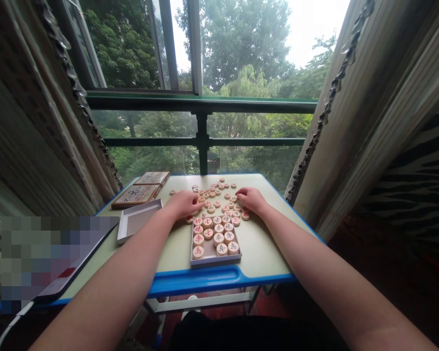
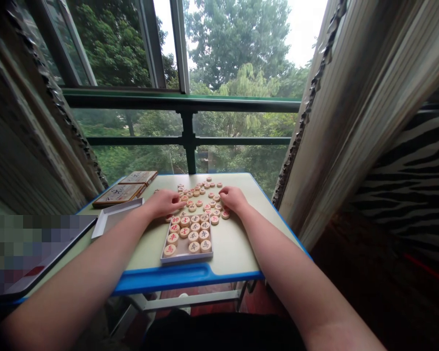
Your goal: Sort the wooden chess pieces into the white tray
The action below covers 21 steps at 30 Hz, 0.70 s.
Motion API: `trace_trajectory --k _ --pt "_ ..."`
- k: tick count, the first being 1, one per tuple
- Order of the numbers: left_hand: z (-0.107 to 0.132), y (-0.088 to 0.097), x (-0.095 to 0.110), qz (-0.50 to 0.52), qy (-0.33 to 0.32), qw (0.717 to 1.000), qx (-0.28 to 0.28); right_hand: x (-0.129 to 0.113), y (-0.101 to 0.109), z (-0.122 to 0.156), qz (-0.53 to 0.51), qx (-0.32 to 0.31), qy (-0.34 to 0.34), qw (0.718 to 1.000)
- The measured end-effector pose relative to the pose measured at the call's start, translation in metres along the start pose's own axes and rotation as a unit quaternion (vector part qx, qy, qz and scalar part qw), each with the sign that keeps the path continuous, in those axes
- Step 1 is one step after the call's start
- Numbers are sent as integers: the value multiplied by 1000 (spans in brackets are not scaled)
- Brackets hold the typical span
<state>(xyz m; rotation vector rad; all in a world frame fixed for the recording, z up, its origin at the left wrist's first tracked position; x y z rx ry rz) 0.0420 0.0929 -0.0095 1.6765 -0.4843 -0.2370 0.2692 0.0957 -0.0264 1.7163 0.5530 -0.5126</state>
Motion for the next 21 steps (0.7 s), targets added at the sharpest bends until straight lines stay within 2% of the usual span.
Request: trace_trajectory --k 7,13,18,21 --pt "3 0 -1 37 -3 999 8 -4 -5 1 7 -27 2 1000" --pt "4 3 0 34 -7 999 37 -14 -1 0 70 -7 69 995" --pt "3 2 0 21 2 1000 22 -5 -3 3 6 -40 11 999" --pt "2 4 -4 32 16 998 41 -6 -4 4 -1 -47 10 999"
Point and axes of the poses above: each hand's wrist, its own z-axis away from the middle knuckle, its own y-axis out of the back of the hand, x = y × z, the point moved 7 cm from there along -z, towards the middle knuckle
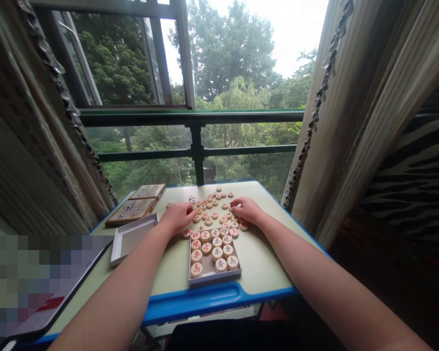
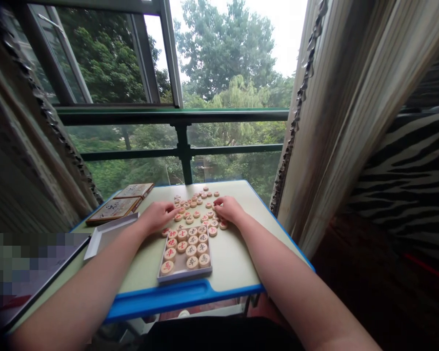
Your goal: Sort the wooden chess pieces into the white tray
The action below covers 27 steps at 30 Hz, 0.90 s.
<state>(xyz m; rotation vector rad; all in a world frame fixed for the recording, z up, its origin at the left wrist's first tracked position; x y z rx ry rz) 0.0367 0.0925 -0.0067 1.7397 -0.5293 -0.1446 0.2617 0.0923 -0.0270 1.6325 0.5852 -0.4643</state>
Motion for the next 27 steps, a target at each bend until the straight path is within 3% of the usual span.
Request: trace_trajectory --k 4,8,14,21,27 --pt "-3 -8 -10 19 17 1000 -9 -13 3 -1 19 36 73 996" --pt "-4 -18 -16 12 19 998 -54 -21 -6 -2 7 -23 129 991" --pt "-3 -12 -13 29 12 999 -34 -21 1 -1 71 28 138 987" --pt "-6 -17 -15 34 10 998 -50 -20 -3 0 118 12 111 987" --pt "-5 -15 -12 30 0 998 -54 -26 -8 2 133 -10 127 983"
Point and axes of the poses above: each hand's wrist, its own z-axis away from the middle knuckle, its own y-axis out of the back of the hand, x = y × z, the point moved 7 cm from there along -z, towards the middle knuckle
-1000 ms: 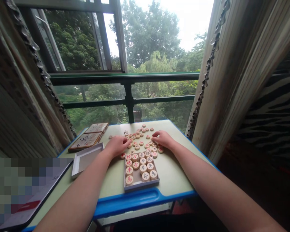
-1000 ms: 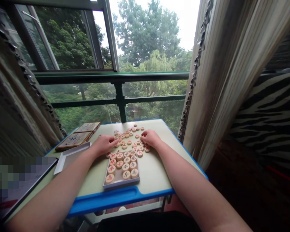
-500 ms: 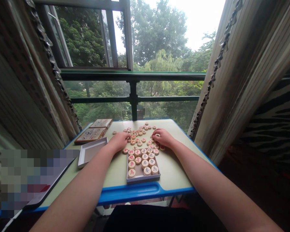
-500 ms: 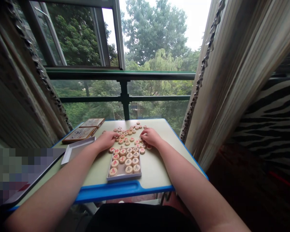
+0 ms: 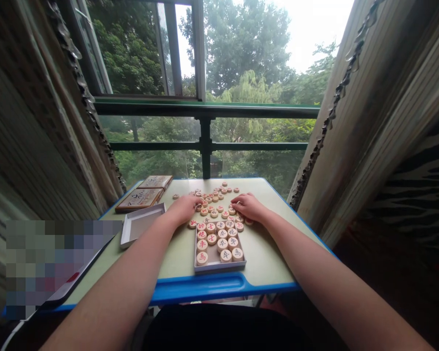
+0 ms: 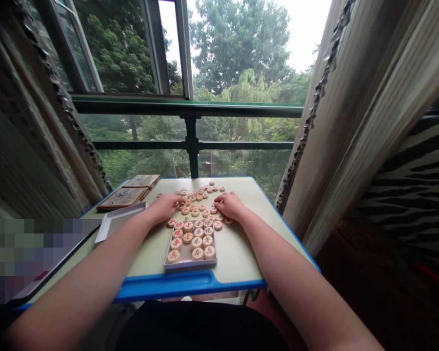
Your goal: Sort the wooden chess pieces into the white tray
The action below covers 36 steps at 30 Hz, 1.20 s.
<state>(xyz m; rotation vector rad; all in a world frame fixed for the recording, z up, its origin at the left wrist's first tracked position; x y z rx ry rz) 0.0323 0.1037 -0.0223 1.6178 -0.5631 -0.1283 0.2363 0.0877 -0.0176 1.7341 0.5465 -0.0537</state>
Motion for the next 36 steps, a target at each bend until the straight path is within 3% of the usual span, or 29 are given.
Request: trace_trajectory --k 6,14,20,24,27,32,34,36 --pt "5 2 2 11 7 1000 -1 5 16 4 -82 73 -52 993" --pt "0 -1 2 28 -13 999 40 14 -1 -1 -137 39 -72 987" --pt "0 -3 6 27 -24 999 36 28 2 -12 -112 79 -111 984" --pt "3 -1 8 -27 14 999 43 25 7 -30 -38 87 -65 993" --pt "2 -3 5 -33 36 997 55 22 -4 -51 -2 35 -20 999" --pt "-1 -6 -1 -32 56 995 75 18 -30 -71 -16 -103 98 990" --pt "-2 -6 -2 -32 64 995 72 14 -31 -68 -48 -112 144 982" --pt "-1 -5 -2 -25 71 995 70 15 -27 -62 -110 -100 131 980"
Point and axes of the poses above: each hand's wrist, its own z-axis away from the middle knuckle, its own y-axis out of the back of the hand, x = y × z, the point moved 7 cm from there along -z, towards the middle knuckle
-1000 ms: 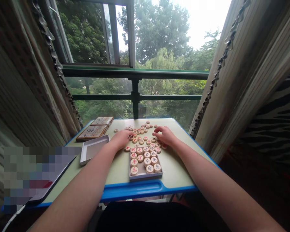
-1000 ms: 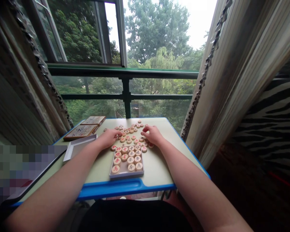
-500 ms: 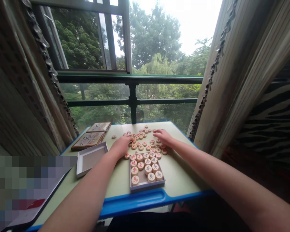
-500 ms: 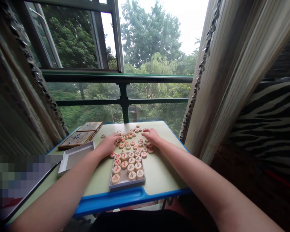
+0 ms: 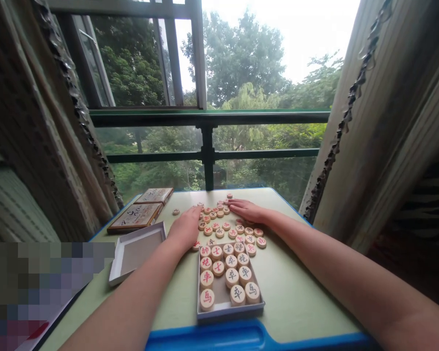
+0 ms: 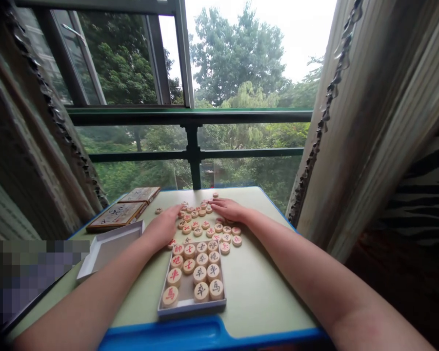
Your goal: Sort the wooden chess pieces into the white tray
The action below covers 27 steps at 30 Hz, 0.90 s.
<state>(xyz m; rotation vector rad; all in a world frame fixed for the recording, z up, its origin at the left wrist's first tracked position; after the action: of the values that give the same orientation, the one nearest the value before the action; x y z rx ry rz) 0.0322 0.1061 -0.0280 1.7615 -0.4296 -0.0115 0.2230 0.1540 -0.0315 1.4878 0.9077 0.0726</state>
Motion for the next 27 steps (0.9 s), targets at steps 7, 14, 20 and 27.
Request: trace_trajectory --k 7,14,20,27 --pt "6 5 0 40 -4 999 2 -8 3 21 -213 -5 -162 964" --pt "3 7 3 5 4 1000 11 -24 -3 18 -362 -30 -135 922" --pt "0 4 6 -44 -35 998 -2 -41 0 14 -79 -8 -78 994" --pt "3 7 6 -46 -26 999 -8 -49 4 15 71 14 -74 995"
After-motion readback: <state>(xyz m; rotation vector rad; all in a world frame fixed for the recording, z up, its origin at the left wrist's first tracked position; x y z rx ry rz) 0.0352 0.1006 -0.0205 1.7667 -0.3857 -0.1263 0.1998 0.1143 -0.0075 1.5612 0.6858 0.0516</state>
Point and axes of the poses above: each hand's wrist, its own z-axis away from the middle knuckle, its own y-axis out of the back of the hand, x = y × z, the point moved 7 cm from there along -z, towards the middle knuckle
